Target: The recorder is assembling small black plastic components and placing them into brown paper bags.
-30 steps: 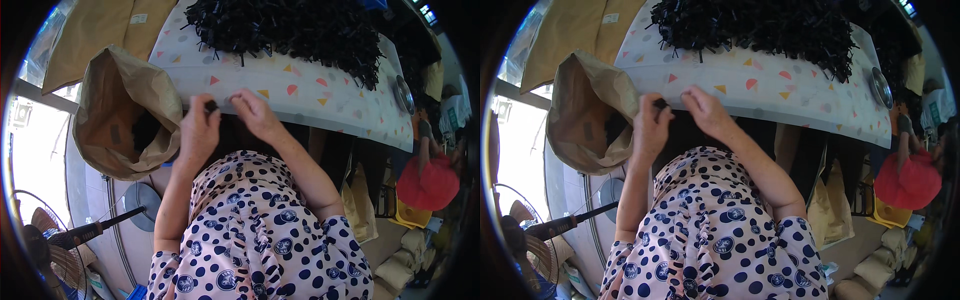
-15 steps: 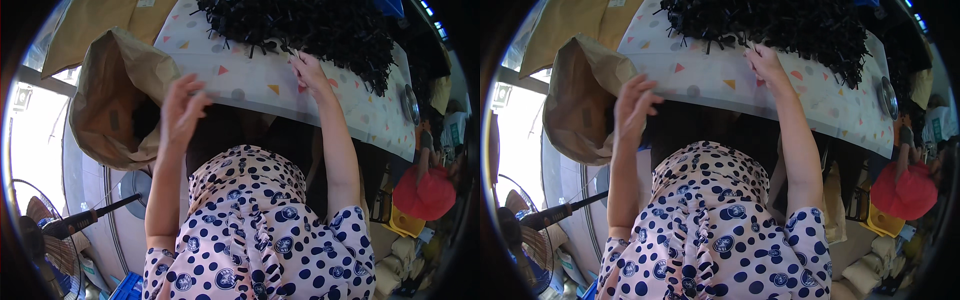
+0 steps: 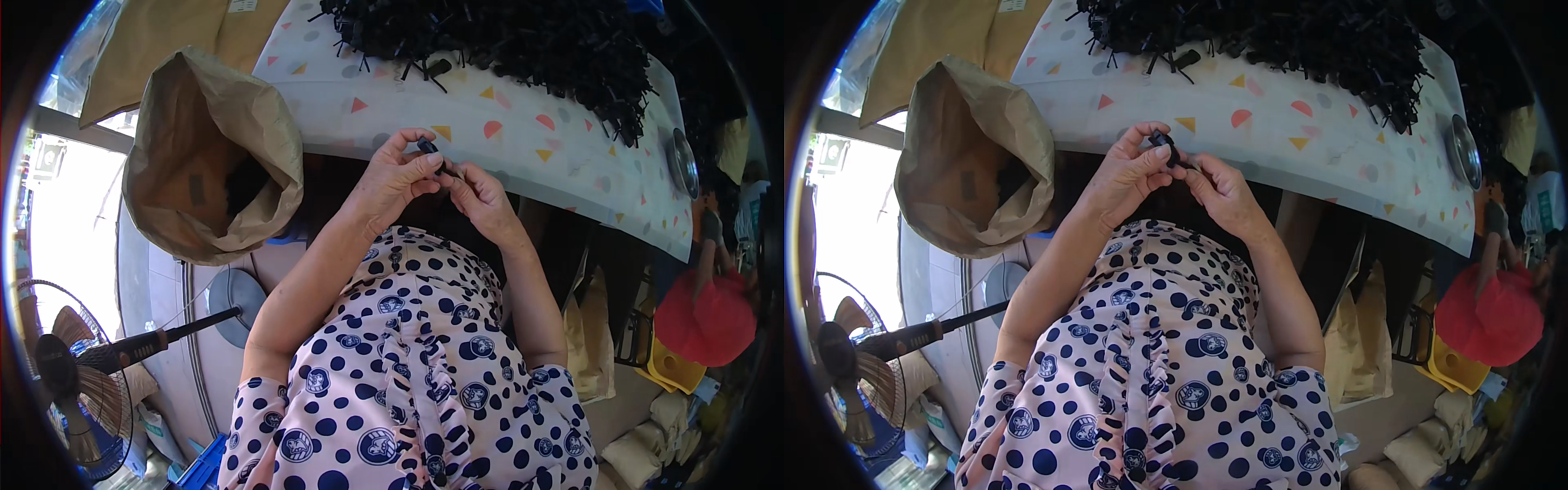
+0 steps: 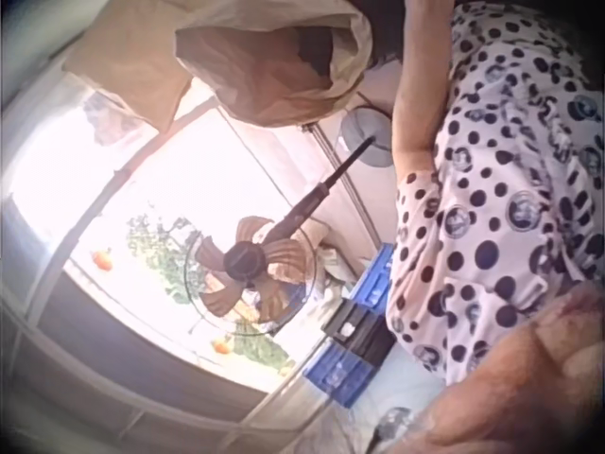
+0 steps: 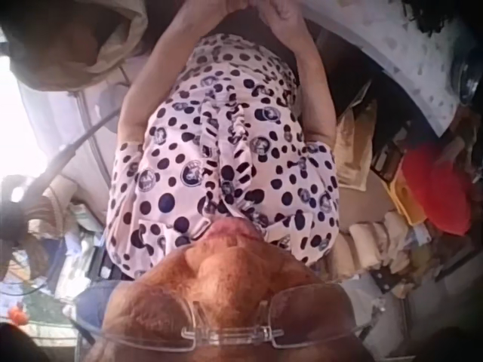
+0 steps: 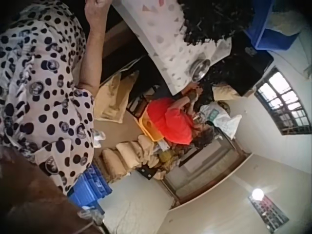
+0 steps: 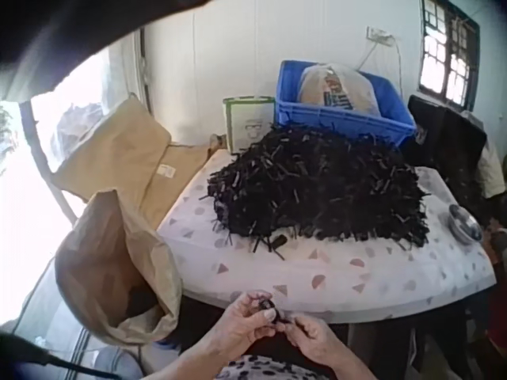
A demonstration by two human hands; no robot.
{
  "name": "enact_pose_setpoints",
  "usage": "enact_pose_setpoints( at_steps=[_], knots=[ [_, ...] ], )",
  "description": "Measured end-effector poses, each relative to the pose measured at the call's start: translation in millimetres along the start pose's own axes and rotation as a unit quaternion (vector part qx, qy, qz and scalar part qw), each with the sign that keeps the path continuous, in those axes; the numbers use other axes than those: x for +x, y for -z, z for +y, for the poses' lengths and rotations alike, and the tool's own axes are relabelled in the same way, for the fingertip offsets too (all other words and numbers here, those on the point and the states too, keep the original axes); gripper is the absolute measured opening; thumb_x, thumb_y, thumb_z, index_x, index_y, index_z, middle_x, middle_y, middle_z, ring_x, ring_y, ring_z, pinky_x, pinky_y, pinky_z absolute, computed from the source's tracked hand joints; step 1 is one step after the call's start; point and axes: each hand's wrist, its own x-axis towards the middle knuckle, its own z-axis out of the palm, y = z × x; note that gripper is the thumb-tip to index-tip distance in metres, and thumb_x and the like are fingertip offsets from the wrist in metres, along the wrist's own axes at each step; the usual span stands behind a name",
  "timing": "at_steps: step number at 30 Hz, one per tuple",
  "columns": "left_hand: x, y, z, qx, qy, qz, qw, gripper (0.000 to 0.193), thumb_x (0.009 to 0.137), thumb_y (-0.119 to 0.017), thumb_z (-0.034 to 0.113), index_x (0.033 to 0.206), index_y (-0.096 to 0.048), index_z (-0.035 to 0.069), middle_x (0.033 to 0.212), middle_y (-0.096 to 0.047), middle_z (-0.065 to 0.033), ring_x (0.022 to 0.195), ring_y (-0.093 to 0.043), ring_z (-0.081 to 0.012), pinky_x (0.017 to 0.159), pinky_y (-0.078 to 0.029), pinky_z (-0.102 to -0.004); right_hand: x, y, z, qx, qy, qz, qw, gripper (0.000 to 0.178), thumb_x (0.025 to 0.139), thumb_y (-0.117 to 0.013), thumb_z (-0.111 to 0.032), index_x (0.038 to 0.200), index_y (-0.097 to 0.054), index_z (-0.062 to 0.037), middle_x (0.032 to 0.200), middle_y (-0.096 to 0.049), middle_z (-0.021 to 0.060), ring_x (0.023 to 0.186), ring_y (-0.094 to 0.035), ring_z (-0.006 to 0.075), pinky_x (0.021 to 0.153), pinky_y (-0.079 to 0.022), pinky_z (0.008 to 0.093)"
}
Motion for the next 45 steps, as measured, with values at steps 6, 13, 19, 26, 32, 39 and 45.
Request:
enact_pose_setpoints(
  at_steps=[6,13,19,26,32,39,45],
  knots=[
    [-11,-11,-1,0.227,-0.047,0.064,0.971,0.029,0.087,-0.064,0.006,0.112,-0.048,0.008,0.085,-0.06,-0.006,0.072,-0.063,-0.0116,0.06,-0.049,-0.0202,-4,-17,-19,-0.113,0.087,0.121,0.982,0.018,0.1,-0.045,-0.018,0.1,-0.052,-0.0011,0.067,-0.046,-0.0021,0.058,-0.041,0.0055,0.054,-0.036,0.02],
    [-17,-8,-4,0.449,-0.116,0.068,0.883,0.028,0.084,-0.056,-0.004,0.107,-0.043,0.005,0.079,-0.057,-0.0044,0.063,-0.057,-0.0086,0.055,-0.047,-0.0225,3,-31,-25,-0.162,0.079,0.062,0.982,0.022,0.1,-0.045,-0.02,0.099,-0.052,0.0011,0.069,-0.054,0.0034,0.061,-0.048,0.0093,0.058,-0.042,0.0239],
    [-21,-3,0,0.531,-0.149,0.067,0.831,0.028,0.083,-0.055,-0.005,0.106,-0.043,0.003,0.07,-0.055,-0.007,0.059,-0.054,-0.0104,0.053,-0.046,-0.0262,8,-40,-27,-0.193,0.062,0.051,0.978,0.02,0.099,-0.045,-0.017,0.1,-0.053,0.0012,0.067,-0.052,0.0043,0.06,-0.047,0.0101,0.057,-0.042,0.0255],
    [-27,-4,7,0.585,-0.214,0.121,0.773,0.029,0.079,-0.059,-0.001,0.104,-0.046,0.006,0.077,-0.057,-0.0169,0.068,-0.059,-0.0322,0.063,-0.047,-0.0384,20,-50,-19,-0.206,0.088,0.084,0.971,0.019,0.099,-0.046,-0.017,0.102,-0.054,0.0,0.066,-0.047,0.0015,0.058,-0.042,0.0087,0.055,-0.038,0.0231],
    [-26,-9,25,0.362,-0.196,0.092,0.907,0.028,0.087,-0.057,0.002,0.113,-0.048,0.007,0.083,-0.059,-0.0096,0.069,-0.06,-0.0204,0.061,-0.047,-0.029,24,-39,-15,-0.022,0.09,0.113,0.989,0.022,0.098,-0.049,-0.022,0.109,-0.054,-0.0034,0.075,-0.054,-0.0003,0.054,-0.043,0.0037,0.047,-0.031,0.0165],
    [-29,-9,33,0.085,-0.06,0.05,0.993,0.037,0.096,-0.044,0.01,0.133,-0.043,0.007,0.086,-0.059,-0.0052,0.068,-0.057,-0.0091,0.06,-0.044,-0.0196,16,-32,-19,0.085,0.087,0.09,0.988,0.02,0.095,-0.057,-0.02,0.109,-0.055,-0.0063,0.078,-0.061,0.002,0.048,-0.045,0.0044,0.041,-0.03,0.0166],
    [-29,-13,27,0.121,0.021,-0.041,0.992,0.037,0.097,-0.045,0.011,0.133,-0.044,0.007,0.083,-0.059,-0.0083,0.059,-0.052,-0.0107,0.049,-0.038,-0.0179,17,-22,-21,0.205,0.065,0.074,0.974,0.022,0.092,-0.061,-0.023,0.102,-0.057,-0.0044,0.072,-0.061,0.0023,0.048,-0.045,0.0034,0.041,-0.027,0.0145]
  ],
)
